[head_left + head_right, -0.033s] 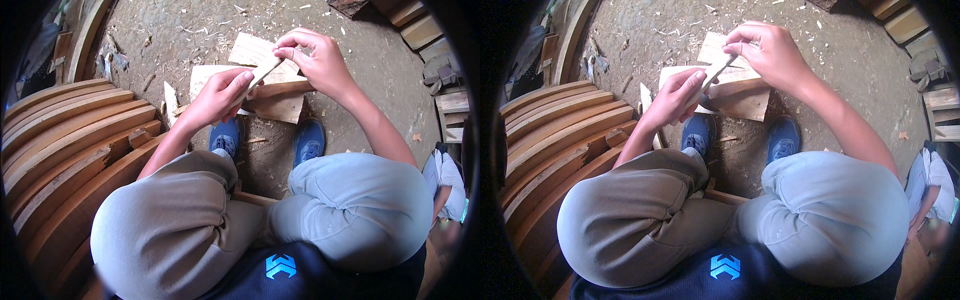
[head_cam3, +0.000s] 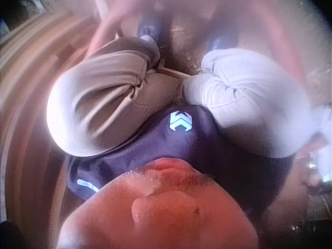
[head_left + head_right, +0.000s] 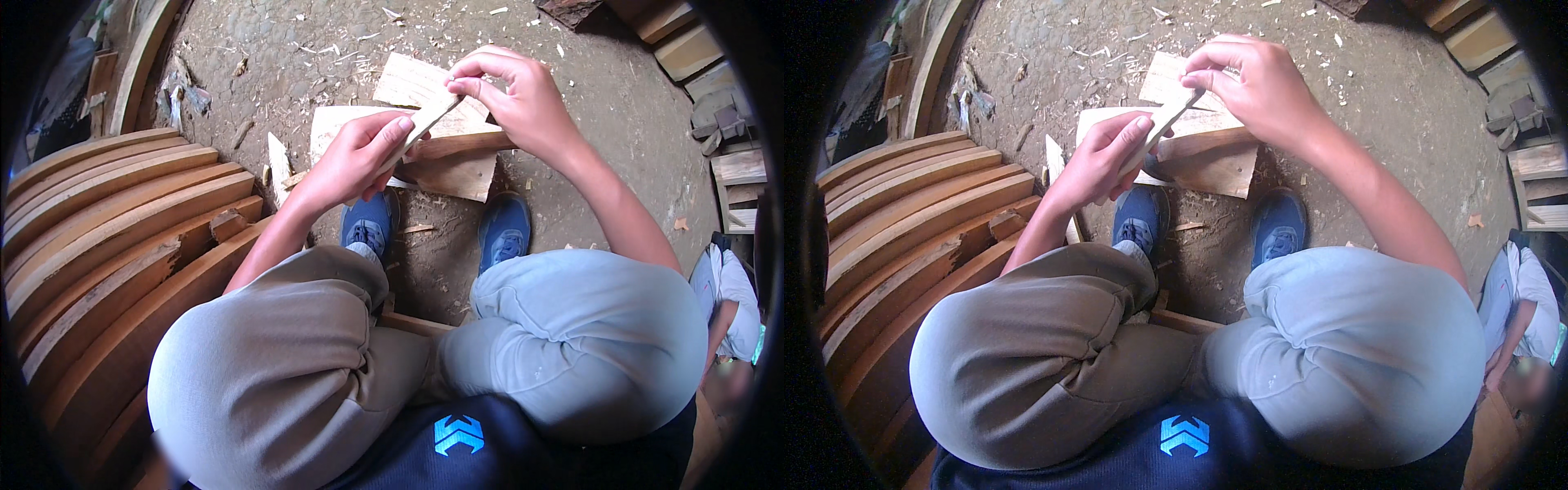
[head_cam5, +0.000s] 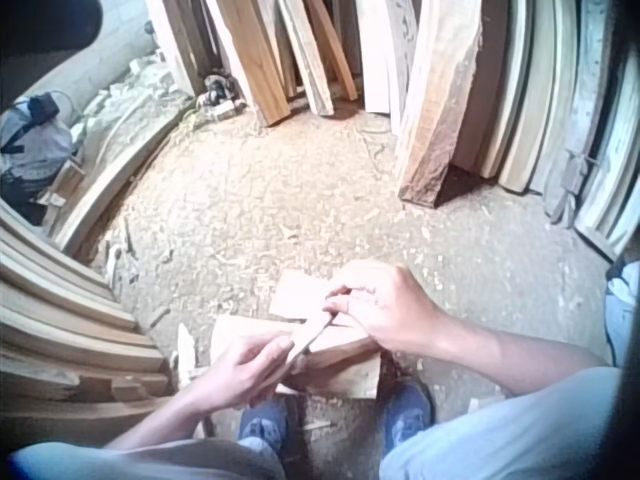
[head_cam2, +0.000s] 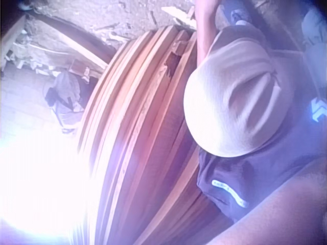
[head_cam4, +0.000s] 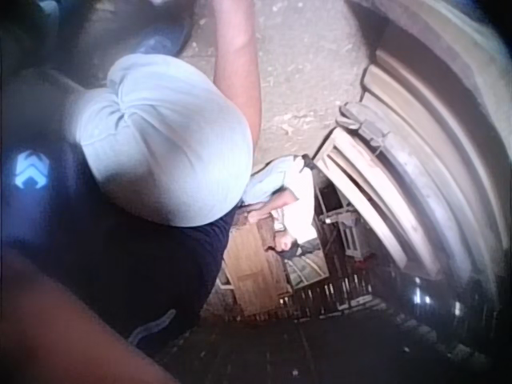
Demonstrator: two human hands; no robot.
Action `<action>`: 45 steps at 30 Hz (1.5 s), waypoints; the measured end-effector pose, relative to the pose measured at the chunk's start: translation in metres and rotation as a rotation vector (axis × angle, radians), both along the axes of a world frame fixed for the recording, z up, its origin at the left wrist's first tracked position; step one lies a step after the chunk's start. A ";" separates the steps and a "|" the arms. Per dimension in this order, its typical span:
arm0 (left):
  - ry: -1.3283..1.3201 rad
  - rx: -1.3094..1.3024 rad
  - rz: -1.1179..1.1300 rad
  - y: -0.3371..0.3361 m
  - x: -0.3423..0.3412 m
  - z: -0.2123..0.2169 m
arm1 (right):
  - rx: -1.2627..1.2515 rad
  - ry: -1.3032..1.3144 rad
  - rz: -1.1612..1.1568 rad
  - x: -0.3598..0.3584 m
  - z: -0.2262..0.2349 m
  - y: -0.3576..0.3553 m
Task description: The person uses a hammer to chip and shape a small piece of wood held in the left hand. They repeatedly tap the wood against a larger block on the floor, removing small splinters and refining the edges.
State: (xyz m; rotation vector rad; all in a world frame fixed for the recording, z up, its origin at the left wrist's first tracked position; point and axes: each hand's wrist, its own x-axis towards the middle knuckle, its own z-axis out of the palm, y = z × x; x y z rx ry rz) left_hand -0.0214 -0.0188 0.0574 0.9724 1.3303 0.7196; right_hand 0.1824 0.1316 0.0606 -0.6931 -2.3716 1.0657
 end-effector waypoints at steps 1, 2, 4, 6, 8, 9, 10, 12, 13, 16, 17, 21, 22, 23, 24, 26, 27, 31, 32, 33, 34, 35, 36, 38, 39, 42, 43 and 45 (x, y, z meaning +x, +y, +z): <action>0.004 -0.003 0.007 0.000 0.000 0.000 | 0.047 -0.006 0.023 0.001 -0.002 0.002; 0.009 -0.005 0.015 -0.001 0.001 -0.001 | 0.084 -0.003 0.037 0.000 -0.004 0.002; 0.010 -0.012 0.026 -0.003 0.000 0.000 | 0.157 0.003 0.066 -0.001 -0.005 0.002; -0.004 -0.014 0.021 -0.002 0.000 0.001 | 0.227 0.025 0.062 0.000 -0.007 0.000; -0.023 -0.022 0.002 -0.002 -0.003 -0.003 | 0.312 0.055 0.056 0.002 -0.008 -0.004; -0.033 -0.024 -0.008 -0.003 -0.004 -0.005 | 0.364 0.073 0.052 0.003 -0.008 -0.008; -0.044 -0.032 -0.001 -0.004 -0.004 -0.005 | 0.417 0.091 0.048 0.005 -0.007 -0.010; -0.044 -0.038 0.021 -0.002 -0.010 0.000 | 0.405 0.103 0.098 0.002 -0.005 -0.001; -0.034 -0.033 0.041 -0.002 -0.013 0.002 | 0.402 0.108 0.124 0.001 -0.002 0.003; 0.024 0.003 0.040 0.022 -0.022 0.035 | 0.191 -0.024 0.192 -0.002 0.038 0.025; 0.000 0.040 0.006 0.032 -0.029 0.050 | 0.105 -0.082 0.216 -0.006 0.057 0.036; 0.041 0.101 -0.050 0.083 -0.054 0.114 | -0.253 -0.079 0.275 -0.048 0.122 0.091; 0.061 0.098 -0.022 0.095 -0.063 0.129 | -0.272 -0.158 0.235 -0.065 0.147 0.101; 0.091 0.136 0.001 0.108 -0.071 0.143 | -0.301 -0.137 0.212 -0.079 0.161 0.112; 0.167 0.185 0.060 0.119 -0.074 0.157 | -0.359 -0.064 0.137 -0.089 0.173 0.120; 0.276 0.294 0.189 0.144 -0.063 0.183 | -0.449 0.039 -0.062 -0.100 0.198 0.130; 0.296 0.343 0.261 0.159 -0.049 0.189 | -0.489 0.058 -0.191 -0.101 0.204 0.133; 0.467 0.537 0.503 0.190 -0.048 0.170 | -0.747 0.017 -0.036 -0.114 0.202 0.101; 0.508 0.501 0.616 0.189 -0.036 0.167 | -0.804 0.130 0.006 -0.112 0.189 0.093; 0.536 0.516 0.656 0.182 -0.022 0.166 | -0.861 0.239 0.041 -0.107 0.179 0.087; 0.509 0.545 0.667 0.182 -0.014 0.160 | -0.812 0.179 -0.017 -0.103 0.176 0.089; 0.489 0.567 0.681 0.178 -0.010 0.155 | -0.768 0.122 -0.069 -0.098 0.176 0.089; 0.460 0.591 0.614 0.177 -0.013 0.153 | -0.725 0.063 -0.120 -0.094 0.177 0.089; 0.403 0.623 0.475 0.171 -0.019 0.148 | -0.522 -0.079 -0.190 -0.083 0.181 0.092; 0.367 0.593 0.478 0.169 -0.025 0.147 | -0.558 -0.016 -0.138 -0.078 0.178 0.096; 0.316 0.545 0.536 0.162 -0.035 0.147 | -0.487 -0.054 -0.061 -0.064 0.171 0.103; 0.369 0.567 0.544 0.161 -0.040 0.149 | -0.510 -0.062 -0.033 -0.060 0.169 0.109; 0.288 0.621 0.493 0.157 -0.041 0.150 | -0.529 -0.092 0.009 -0.055 0.154 0.121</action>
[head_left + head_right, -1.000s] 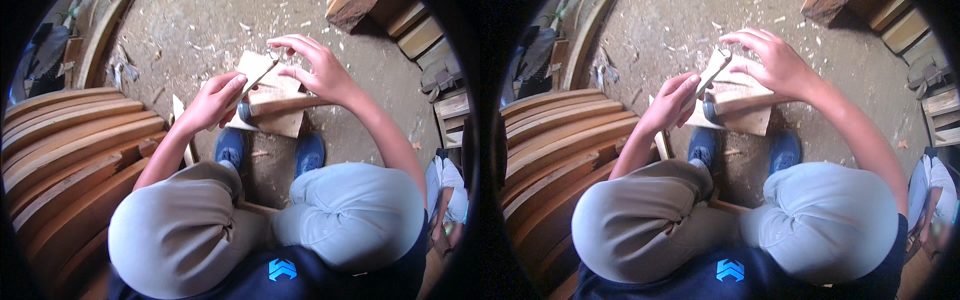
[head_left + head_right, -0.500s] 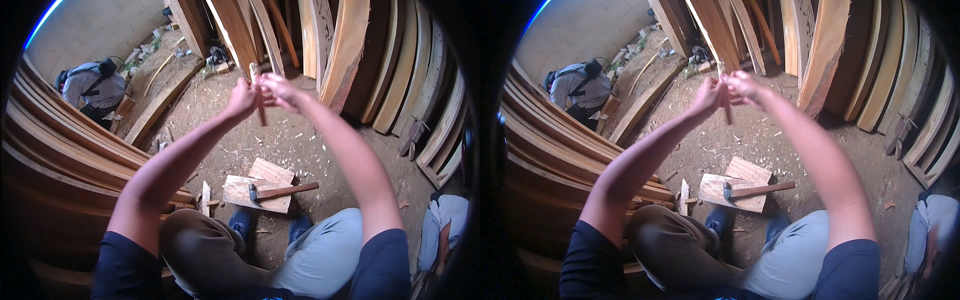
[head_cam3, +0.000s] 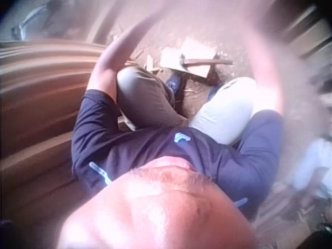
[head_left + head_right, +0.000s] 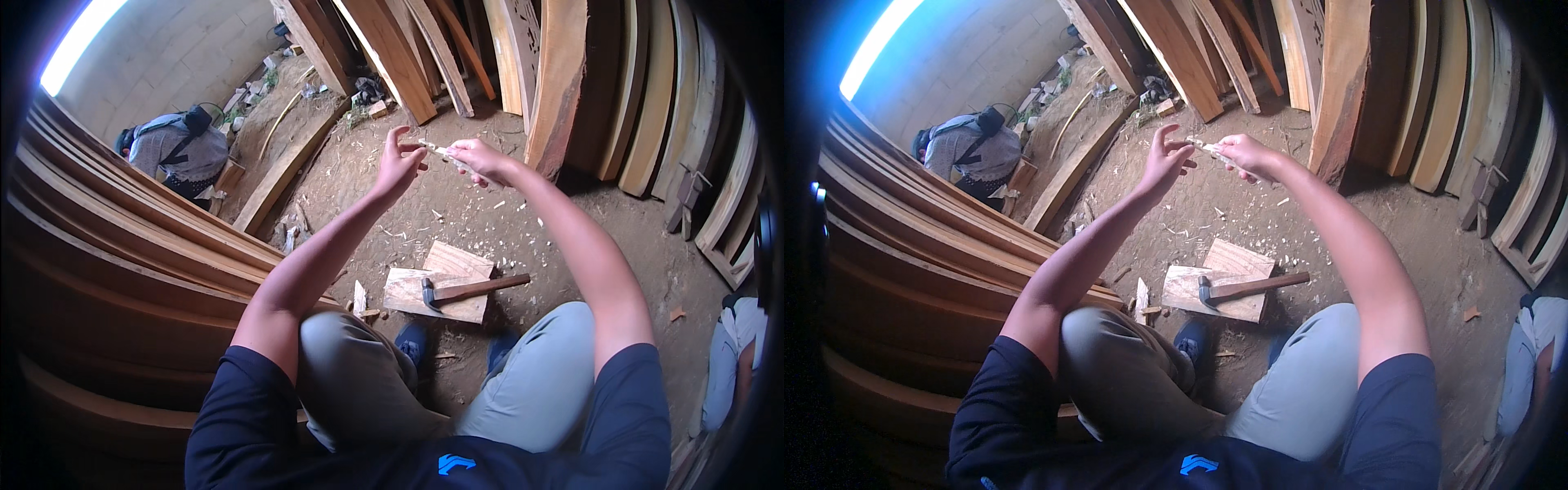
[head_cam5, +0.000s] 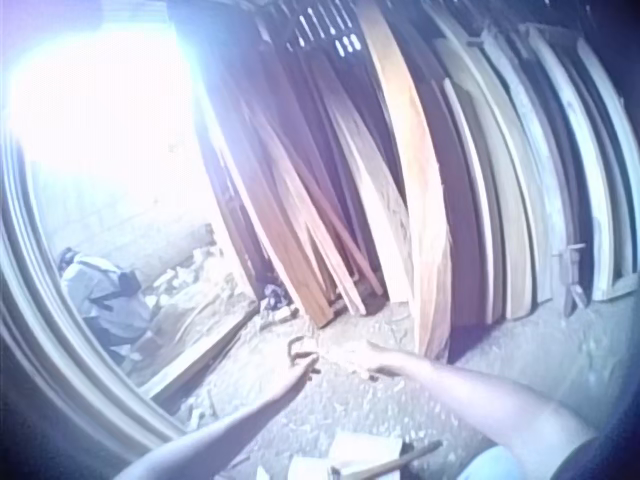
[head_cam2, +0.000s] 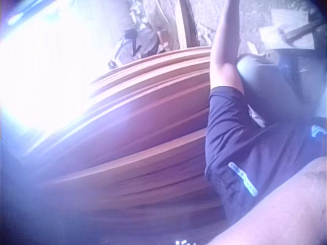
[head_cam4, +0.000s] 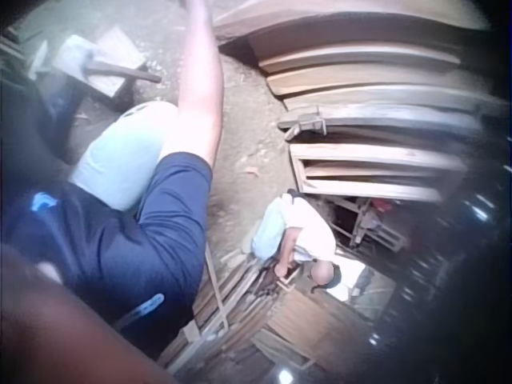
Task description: The person uses a hammer to chip and shape a small piece of wood held in the left hand. They repeatedly tap the wood against a larger block on the floor, removing small splinters and refining the edges.
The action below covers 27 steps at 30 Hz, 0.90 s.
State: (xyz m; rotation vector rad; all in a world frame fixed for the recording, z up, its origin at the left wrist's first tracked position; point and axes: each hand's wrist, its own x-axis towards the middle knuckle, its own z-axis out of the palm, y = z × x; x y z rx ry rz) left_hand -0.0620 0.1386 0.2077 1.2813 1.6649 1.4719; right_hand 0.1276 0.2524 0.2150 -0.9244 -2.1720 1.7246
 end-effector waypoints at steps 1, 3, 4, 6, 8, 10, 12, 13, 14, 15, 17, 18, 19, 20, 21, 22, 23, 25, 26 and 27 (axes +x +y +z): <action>0.000 -0.023 -0.040 0.001 0.001 -0.003 | 0.010 -0.017 0.017 0.002 -0.008 0.008; 0.010 -0.071 -0.108 -0.002 -0.005 -0.007 | 0.021 -0.048 0.064 0.004 -0.005 0.006; 0.061 -0.064 -0.108 -0.005 -0.007 -0.010 | 0.016 -0.042 0.084 0.004 -0.004 0.004; 0.154 -0.041 -0.119 -0.007 -0.006 -0.008 | 0.015 -0.039 0.113 0.007 0.000 0.006; 0.096 -0.038 -0.174 -0.009 -0.008 -0.010 | 0.045 -0.053 0.141 0.012 0.005 0.003; 0.013 -0.047 -0.222 -0.013 -0.007 -0.007 | 0.089 -0.118 0.170 0.017 0.012 0.000; 0.057 -0.040 -0.259 -0.013 -0.010 -0.008 | 0.098 -0.093 0.222 0.024 0.016 -0.003; 0.092 -0.053 -0.271 -0.012 -0.012 -0.009 | 0.118 -0.094 0.257 0.023 0.008 0.005; 0.127 -0.067 -0.282 -0.013 -0.013 -0.010 | 0.136 -0.094 0.293 0.023 0.006 0.006; 0.128 -0.069 -0.277 -0.013 -0.013 -0.011 | 0.153 -0.108 0.281 0.024 0.003 0.006; 0.129 -0.073 -0.267 -0.014 -0.013 -0.014 | 0.187 -0.137 0.256 0.023 -0.001 0.005; 0.109 -0.074 -0.266 -0.014 -0.013 -0.015 | 0.240 -0.123 0.248 0.022 -0.004 0.005; 0.089 -0.073 -0.265 -0.014 -0.013 -0.015 | 0.294 -0.109 0.240 0.020 -0.006 0.004; 0.069 -0.074 -0.263 -0.014 -0.014 -0.016 | 0.347 -0.094 0.233 0.018 -0.008 0.002; 0.054 -0.066 -0.258 -0.014 -0.014 -0.017 | 0.371 -0.123 0.208 0.017 -0.008 -0.001; 0.039 -0.059 -0.253 -0.014 -0.015 -0.018 | 0.454 -0.102 0.198 0.016 -0.011 -0.002; 0.023 -0.049 -0.249 -0.014 -0.014 -0.018 | 0.538 -0.083 0.186 0.014 -0.015 -0.003; 0.011 -0.072 -0.245 -0.014 -0.014 -0.017 | 0.631 -0.092 0.168 0.011 -0.022 -0.003; 0.004 -0.083 -0.242 -0.014 -0.014 -0.016 | 0.641 -0.121 0.163 0.008 -0.023 -0.003; -0.016 -0.082 -0.229 -0.014 -0.013 -0.015 | 0.651 -0.150 0.159 0.006 -0.023 -0.004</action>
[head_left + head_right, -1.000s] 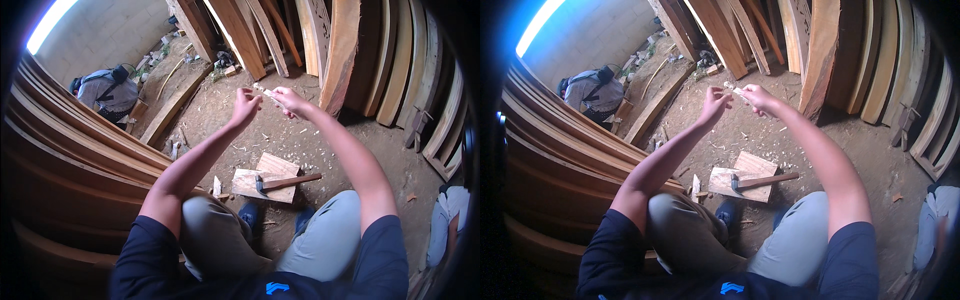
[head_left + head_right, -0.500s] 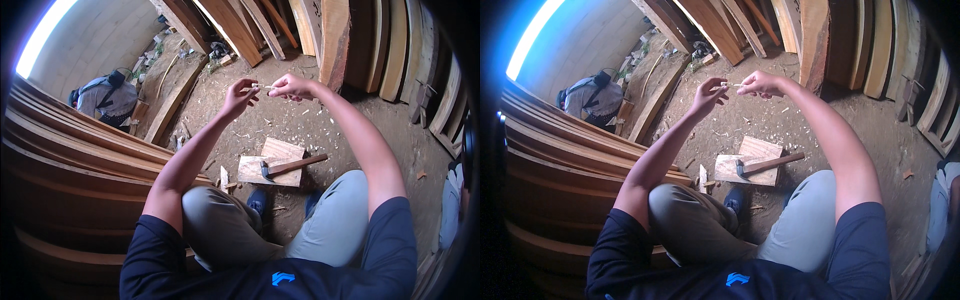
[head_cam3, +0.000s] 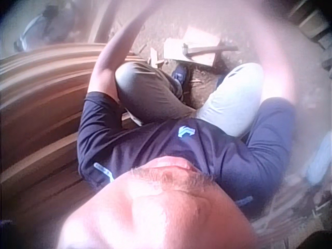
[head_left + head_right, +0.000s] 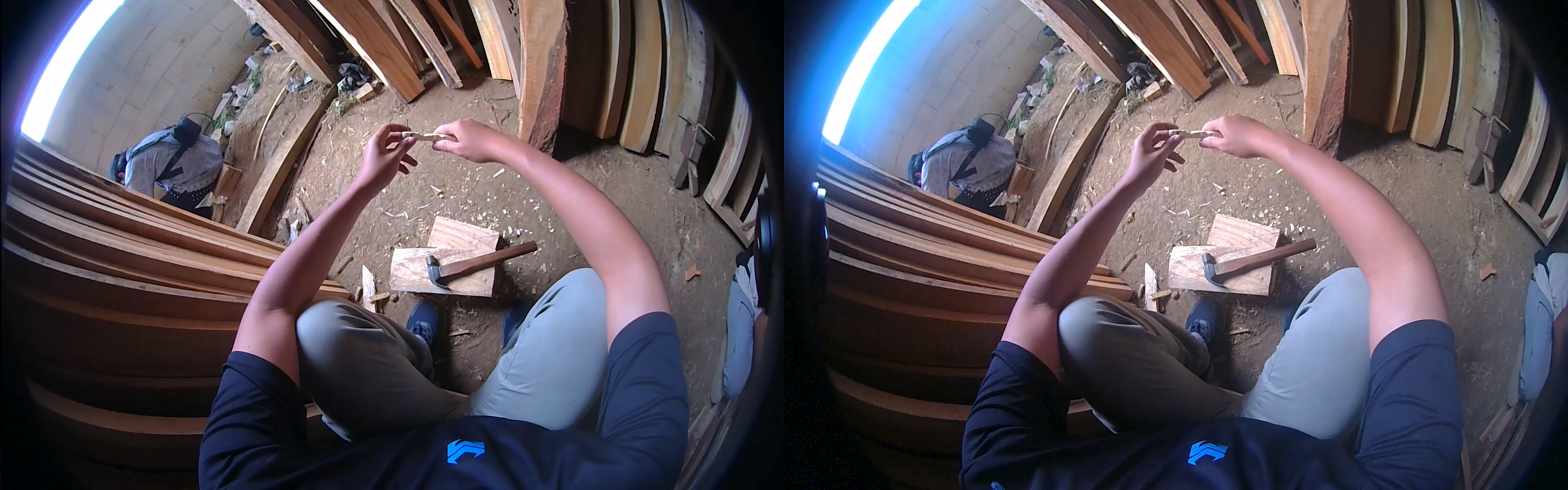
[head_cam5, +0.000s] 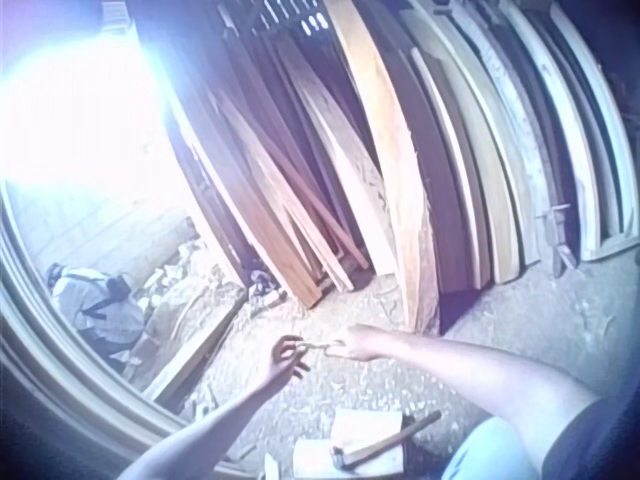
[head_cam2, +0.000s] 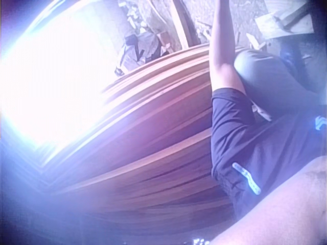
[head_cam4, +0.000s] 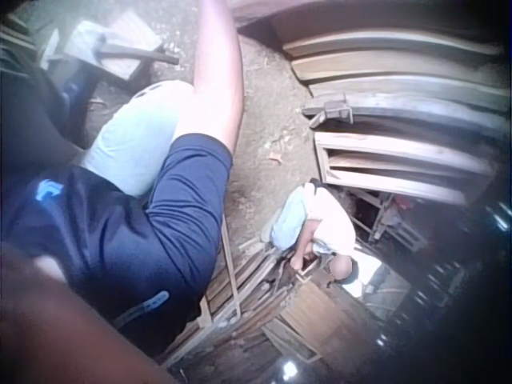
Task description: The person uses a hammer to chip and shape a small piece of wood held in the left hand. They repeatedly tap the wood against a larger block on the floor, removing small splinters and refining the edges.
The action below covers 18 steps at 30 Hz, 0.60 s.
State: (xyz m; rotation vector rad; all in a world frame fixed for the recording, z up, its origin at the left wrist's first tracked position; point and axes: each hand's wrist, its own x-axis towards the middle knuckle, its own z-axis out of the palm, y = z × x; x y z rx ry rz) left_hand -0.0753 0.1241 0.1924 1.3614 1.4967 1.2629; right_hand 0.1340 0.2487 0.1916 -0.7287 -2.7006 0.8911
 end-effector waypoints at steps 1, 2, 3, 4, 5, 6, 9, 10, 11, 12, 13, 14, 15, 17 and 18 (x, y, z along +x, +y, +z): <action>-0.019 -0.001 0.014 0.000 0.001 0.000 | 0.029 -0.001 -0.009 -0.001 -0.001 -0.001; -0.040 0.000 0.027 0.000 0.003 0.001 | 0.059 -0.004 -0.019 -0.002 -0.002 -0.002; -0.046 -0.006 0.030 -0.001 0.005 0.001 | 0.090 -0.006 -0.029 -0.002 -0.003 -0.002; -0.052 -0.011 0.033 -0.001 0.007 0.002 | 0.127 0.001 -0.043 -0.001 -0.004 -0.003; -0.056 -0.018 0.038 -0.003 0.008 0.002 | 0.163 0.009 -0.055 0.000 -0.003 -0.007; -0.046 -0.027 0.030 -0.004 0.007 0.003 | 0.199 0.018 -0.067 0.000 -0.001 -0.011; -0.025 -0.043 0.007 -0.004 0.006 0.005 | 0.150 -0.011 -0.056 0.002 0.006 -0.015; -0.023 -0.042 0.002 -0.004 0.005 0.005 | 0.140 -0.012 -0.056 0.001 0.008 -0.017; -0.022 -0.039 -0.004 -0.004 0.006 0.004 | 0.130 -0.014 -0.057 0.000 0.008 -0.018; -0.028 -0.026 0.004 -0.004 0.006 0.003 | 0.120 -0.017 -0.058 0.000 0.008 -0.019; -0.033 -0.012 0.011 -0.003 0.007 0.002 | 0.137 0.019 -0.056 0.000 0.006 -0.020; -0.037 0.002 0.020 -0.003 0.007 0.000 | 0.154 0.056 -0.053 -0.002 0.002 -0.021; -0.048 0.032 0.041 -0.003 0.008 -0.001 | 0.171 0.094 -0.051 -0.004 -0.003 -0.021; -0.071 0.093 0.083 0.000 0.008 -0.003 | 0.125 0.178 -0.058 -0.010 -0.008 -0.022; -0.098 0.080 0.062 0.001 0.007 -0.003 | 0.101 0.220 -0.062 -0.012 -0.009 -0.022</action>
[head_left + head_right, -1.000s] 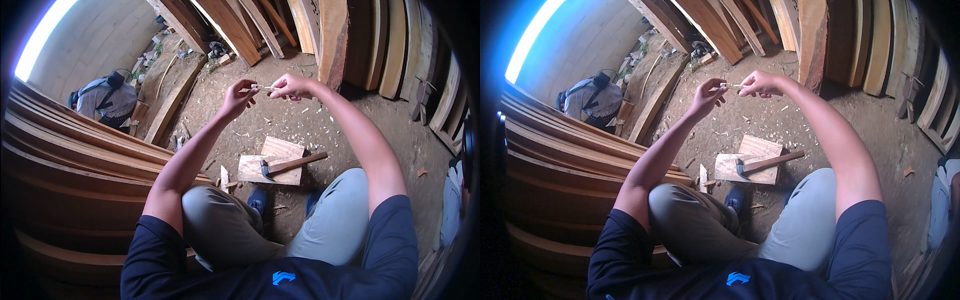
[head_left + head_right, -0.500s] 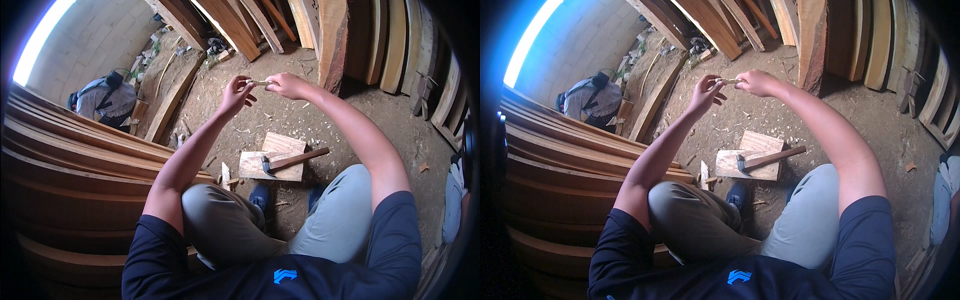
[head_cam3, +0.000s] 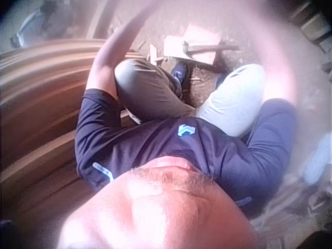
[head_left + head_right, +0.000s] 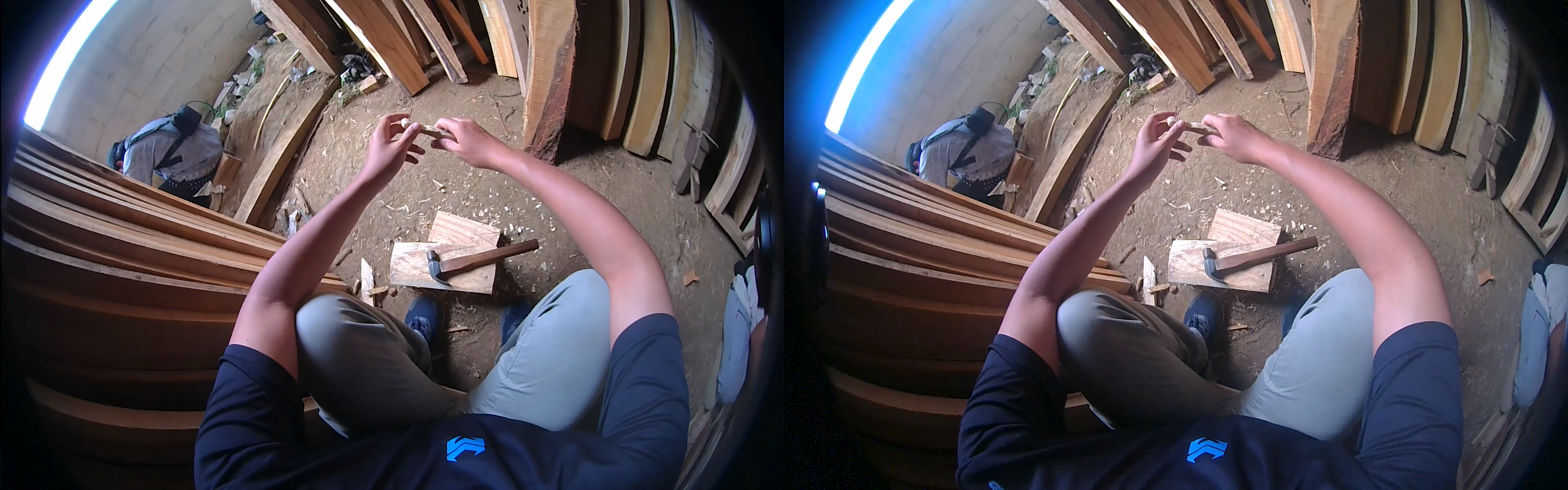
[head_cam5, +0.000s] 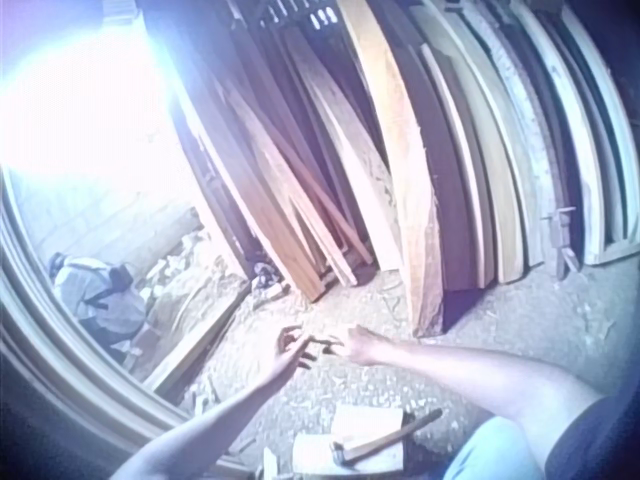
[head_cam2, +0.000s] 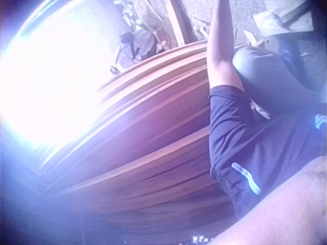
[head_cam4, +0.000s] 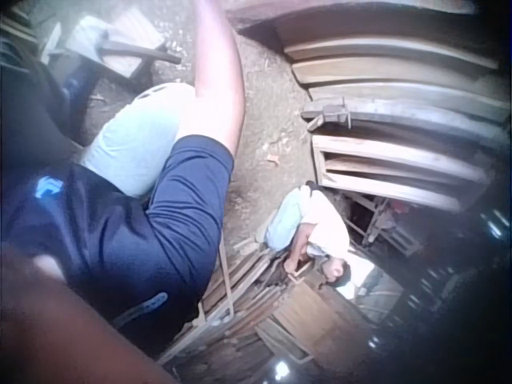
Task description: The person uses a hammer to chip and shape a small piece of wood held in the left hand. They repeatedly tap the wood against a larger block on the floor, removing small splinters and refining the edges.
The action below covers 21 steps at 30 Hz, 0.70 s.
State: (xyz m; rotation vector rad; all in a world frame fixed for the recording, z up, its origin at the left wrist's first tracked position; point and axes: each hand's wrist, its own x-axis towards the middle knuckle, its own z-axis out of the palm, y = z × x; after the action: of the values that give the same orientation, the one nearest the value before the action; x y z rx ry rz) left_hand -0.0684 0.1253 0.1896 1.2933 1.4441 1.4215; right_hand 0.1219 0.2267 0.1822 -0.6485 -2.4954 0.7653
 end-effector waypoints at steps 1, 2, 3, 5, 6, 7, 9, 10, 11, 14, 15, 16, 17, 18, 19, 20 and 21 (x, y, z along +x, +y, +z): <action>-0.027 -0.011 -0.023 0.001 -0.001 0.000 | -0.073 -0.011 -0.013 -0.001 -0.001 0.000; -0.053 -0.023 -0.044 0.001 -0.002 0.000 | -0.147 -0.023 -0.024 -0.003 0.005 -0.005; -0.028 -0.026 -0.047 0.000 -0.002 -0.001 | -0.221 -0.035 -0.036 -0.005 0.008 -0.010; 0.020 -0.028 -0.057 0.000 0.005 -0.004 | -0.265 0.036 -0.049 -0.009 0.004 -0.014; 0.044 -0.001 -0.020 0.000 0.011 -0.004 | -0.285 0.071 -0.059 -0.009 0.001 -0.014; 0.046 0.012 -0.017 0.002 0.013 -0.004 | -0.311 0.071 -0.056 -0.010 -0.001 -0.013; 0.060 0.036 -0.004 0.005 0.009 -0.010 | -0.364 0.079 -0.042 -0.014 -0.007 -0.014; 0.070 0.041 0.012 0.008 0.007 -0.013 | -0.344 0.052 -0.030 -0.015 -0.008 -0.011; 0.082 0.044 0.031 0.011 0.002 -0.018 | -0.326 0.027 -0.013 -0.018 -0.008 -0.011; 0.076 0.067 0.090 0.014 -0.009 -0.031 | -0.253 -0.005 -0.017 -0.018 -0.010 -0.011; 0.065 0.077 0.109 0.014 -0.011 -0.033 | -0.226 -0.010 -0.028 -0.018 -0.011 -0.012; 0.077 0.039 0.127 0.012 -0.013 -0.036 | -0.195 0.006 -0.067 -0.019 -0.012 -0.015; 0.082 0.005 0.138 0.011 -0.009 -0.034 | -0.159 0.016 -0.114 -0.017 -0.014 -0.014; 0.087 -0.030 0.149 0.010 -0.006 -0.032 | -0.124 0.027 -0.161 -0.016 -0.015 -0.014; 0.120 -0.057 0.134 0.008 -0.003 -0.029 | -0.079 0.045 -0.177 -0.013 -0.016 -0.012; 0.156 -0.086 0.121 0.006 -0.003 -0.027 | -0.036 0.065 -0.191 -0.012 -0.015 -0.011; 0.192 -0.115 0.108 0.003 -0.002 -0.025 | 0.007 0.085 -0.204 -0.012 -0.014 -0.011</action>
State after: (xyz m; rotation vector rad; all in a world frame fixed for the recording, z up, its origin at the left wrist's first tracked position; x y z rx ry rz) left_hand -0.0707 0.1286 0.1644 1.3246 1.7207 1.2900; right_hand 0.1099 0.2158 0.1681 -0.8356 -2.3101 0.6929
